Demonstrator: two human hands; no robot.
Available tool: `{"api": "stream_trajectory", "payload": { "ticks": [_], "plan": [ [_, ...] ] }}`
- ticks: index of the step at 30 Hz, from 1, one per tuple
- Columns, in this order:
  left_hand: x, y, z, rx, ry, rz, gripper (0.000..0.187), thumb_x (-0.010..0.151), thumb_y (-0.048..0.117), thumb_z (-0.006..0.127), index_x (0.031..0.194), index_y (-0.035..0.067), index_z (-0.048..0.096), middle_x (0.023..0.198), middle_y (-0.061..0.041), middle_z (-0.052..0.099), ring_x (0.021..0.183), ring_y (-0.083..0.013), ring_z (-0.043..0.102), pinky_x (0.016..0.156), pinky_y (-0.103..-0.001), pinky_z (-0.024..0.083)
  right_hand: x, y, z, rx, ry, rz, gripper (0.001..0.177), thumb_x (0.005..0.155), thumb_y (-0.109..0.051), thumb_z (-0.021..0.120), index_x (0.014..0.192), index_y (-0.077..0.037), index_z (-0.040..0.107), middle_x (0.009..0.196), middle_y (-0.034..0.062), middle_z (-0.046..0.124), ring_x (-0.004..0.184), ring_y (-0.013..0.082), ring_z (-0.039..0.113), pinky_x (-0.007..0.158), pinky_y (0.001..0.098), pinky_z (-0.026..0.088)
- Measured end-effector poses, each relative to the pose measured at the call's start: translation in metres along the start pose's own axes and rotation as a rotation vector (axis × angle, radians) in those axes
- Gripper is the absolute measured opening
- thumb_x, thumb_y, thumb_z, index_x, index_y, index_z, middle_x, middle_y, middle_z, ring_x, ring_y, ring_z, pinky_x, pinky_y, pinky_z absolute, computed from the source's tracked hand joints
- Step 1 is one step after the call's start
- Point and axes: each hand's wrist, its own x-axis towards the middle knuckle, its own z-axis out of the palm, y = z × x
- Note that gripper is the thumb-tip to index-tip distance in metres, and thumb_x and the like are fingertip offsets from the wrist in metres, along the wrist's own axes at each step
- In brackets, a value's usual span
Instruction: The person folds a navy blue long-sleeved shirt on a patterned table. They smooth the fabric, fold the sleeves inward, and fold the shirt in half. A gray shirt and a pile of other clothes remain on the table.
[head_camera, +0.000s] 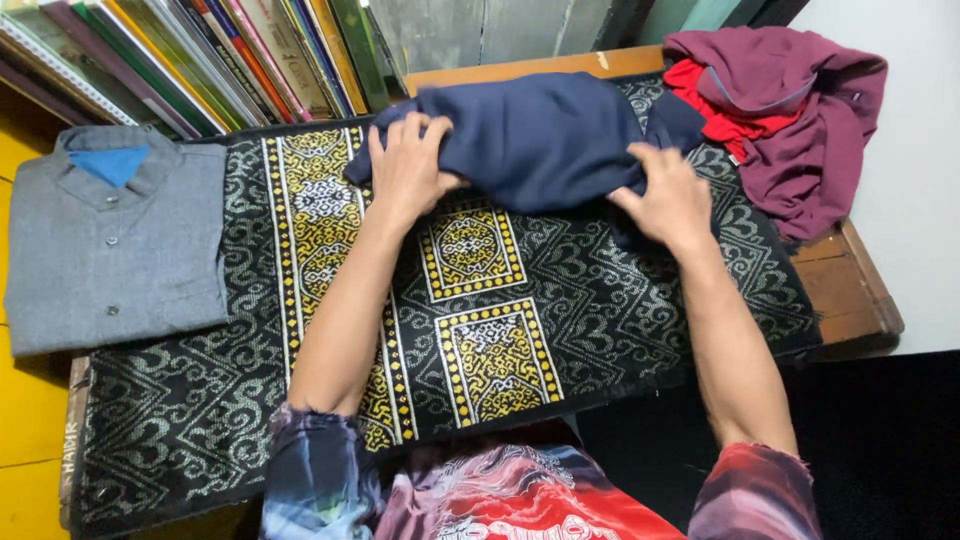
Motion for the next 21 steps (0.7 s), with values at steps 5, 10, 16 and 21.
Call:
{"api": "stream_trajectory", "payload": {
  "ticks": [5, 10, 16, 21],
  "plan": [
    [-0.028, 0.003, -0.005, -0.211, 0.095, -0.122, 0.065, 0.084, 0.07, 0.071, 0.125, 0.02, 0.063, 0.115, -0.008, 0.059, 0.114, -0.0375, 0.058, 0.1, -0.062, 0.04, -0.019, 0.023, 0.02, 0.145, 0.053, 0.034, 0.061, 0.095, -0.041, 0.073, 0.147, -0.017, 0.055, 0.132, 0.02, 0.062, 0.122, 0.0434, 0.061, 0.1, 0.0591, 0.045],
    [-0.022, -0.013, 0.033, -0.089, 0.034, -0.314, 0.053, 0.093, 0.062, 0.067, 0.129, 0.024, 0.064, 0.113, -0.008, 0.063, 0.103, -0.0374, 0.065, 0.084, -0.059, 0.051, -0.021, 0.044, 0.04, 0.056, 0.348, -0.019, 0.016, 0.098, -0.026, 0.074, 0.113, -0.019, 0.073, 0.12, 0.0043, 0.063, 0.108, 0.0342, 0.067, 0.089, 0.0497, 0.053],
    [-0.037, -0.004, 0.0, -0.134, 0.373, -0.133, 0.016, 0.093, 0.033, 0.074, 0.107, 0.024, 0.074, 0.105, -0.004, 0.062, 0.094, -0.0352, 0.066, 0.077, -0.051, 0.054, -0.035, 0.04, 0.015, 0.227, 0.548, -0.027, 0.014, 0.102, -0.013, 0.061, 0.113, -0.016, 0.069, 0.101, 0.0136, 0.071, 0.094, 0.0407, 0.071, 0.079, 0.0519, 0.055],
    [-0.092, -0.008, -0.056, -0.75, 0.516, -0.108, 0.018, 0.102, 0.017, 0.06, 0.119, 0.011, 0.059, 0.097, -0.017, 0.071, 0.087, -0.0339, 0.072, 0.078, -0.047, 0.056, -0.049, 0.072, -0.01, 0.17, 0.691, -0.363, 0.006, 0.107, -0.012, 0.075, 0.113, -0.011, 0.077, 0.097, 0.0101, 0.07, 0.092, 0.0349, 0.07, 0.084, 0.0435, 0.056]
  ]
}}
